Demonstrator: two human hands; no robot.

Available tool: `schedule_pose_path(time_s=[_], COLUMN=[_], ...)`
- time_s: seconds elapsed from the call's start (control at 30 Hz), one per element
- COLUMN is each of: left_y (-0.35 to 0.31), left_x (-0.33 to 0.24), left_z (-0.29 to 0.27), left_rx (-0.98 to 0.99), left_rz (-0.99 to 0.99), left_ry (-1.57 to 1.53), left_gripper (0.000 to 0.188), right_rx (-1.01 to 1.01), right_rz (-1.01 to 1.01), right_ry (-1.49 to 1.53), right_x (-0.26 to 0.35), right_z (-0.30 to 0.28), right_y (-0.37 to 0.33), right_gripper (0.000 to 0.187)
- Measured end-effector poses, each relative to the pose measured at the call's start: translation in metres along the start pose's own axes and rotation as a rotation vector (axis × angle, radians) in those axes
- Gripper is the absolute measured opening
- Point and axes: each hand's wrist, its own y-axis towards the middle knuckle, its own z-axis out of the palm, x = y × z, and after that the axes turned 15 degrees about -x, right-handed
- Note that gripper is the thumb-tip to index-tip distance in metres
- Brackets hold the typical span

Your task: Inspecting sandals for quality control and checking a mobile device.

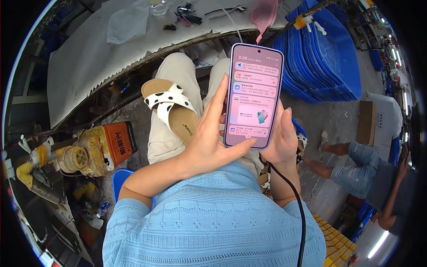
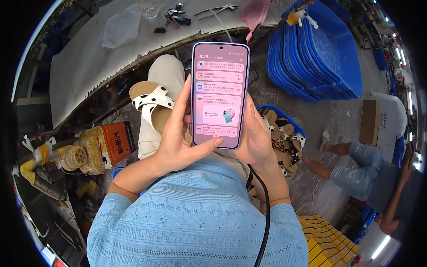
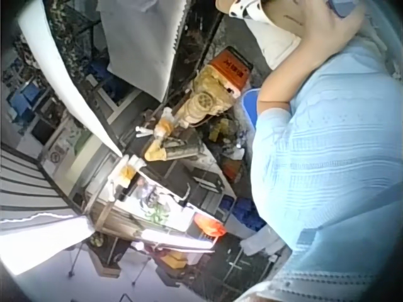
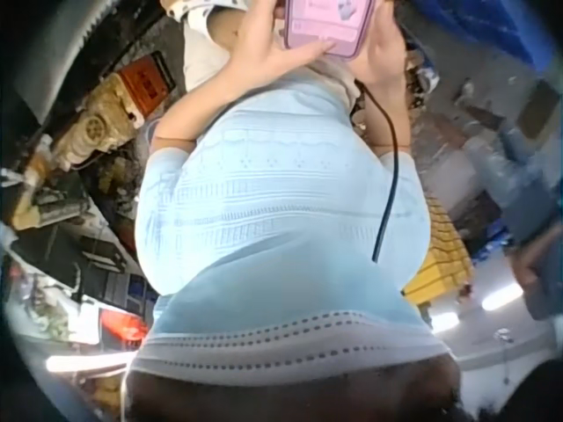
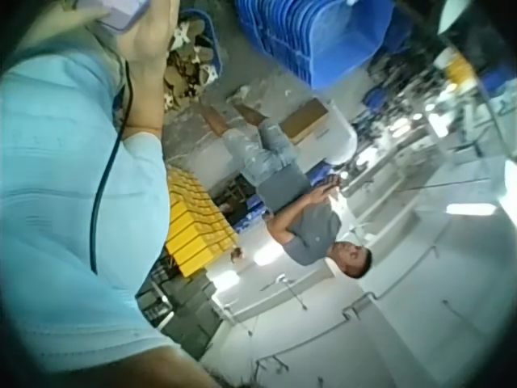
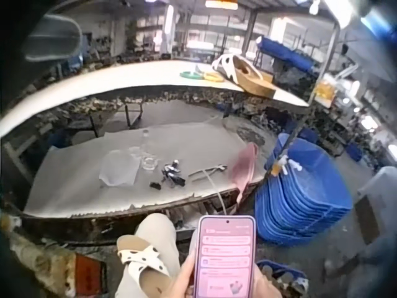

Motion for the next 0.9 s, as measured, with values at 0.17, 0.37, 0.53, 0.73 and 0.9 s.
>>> schedule_pose_path(time_s=[0.17, 0.37, 0.53, 0.73, 0.9], left_y=[0.0006, -0.002, -0.0025, -0.0045, -0.0059], left_x=[-0.002, 0.0001, 0.0011, 0.0008, 0.0029], left_z=[-0.0001, 0.0007, 0.0006, 0.0, 0.0005], left_rx=[0.019, 0.012, 0.015, 0.006, 0.005], left_rz=[-0.033, -0.02, -0.019, -0.009, -0.014], left_ry=[0.007, -0.007, 0.0, 0.013, -0.001], left_gripper=[0.105, 0.105, 0.105, 0.106, 0.105], right_rx=[0.035, -0.002, 0.019, 0.001, -0.005], right_rz=[-0.024, -0.011, -0.009, -0.005, -0.001], right_ry=[0.018, 0.003, 0.014, 0.003, 0.006], right_x=[-0.0004, -0.0008, -0.0009, -0.0025, -0.0026], right_z=[0.0001, -0.0008, -0.0007, -0.0015, -0.0006], right_y=[0.0023, -0.001, -0.0006, -0.0023, -0.0034], right_gripper=[0.069, 0.07, 0.07, 0.071, 0.071])
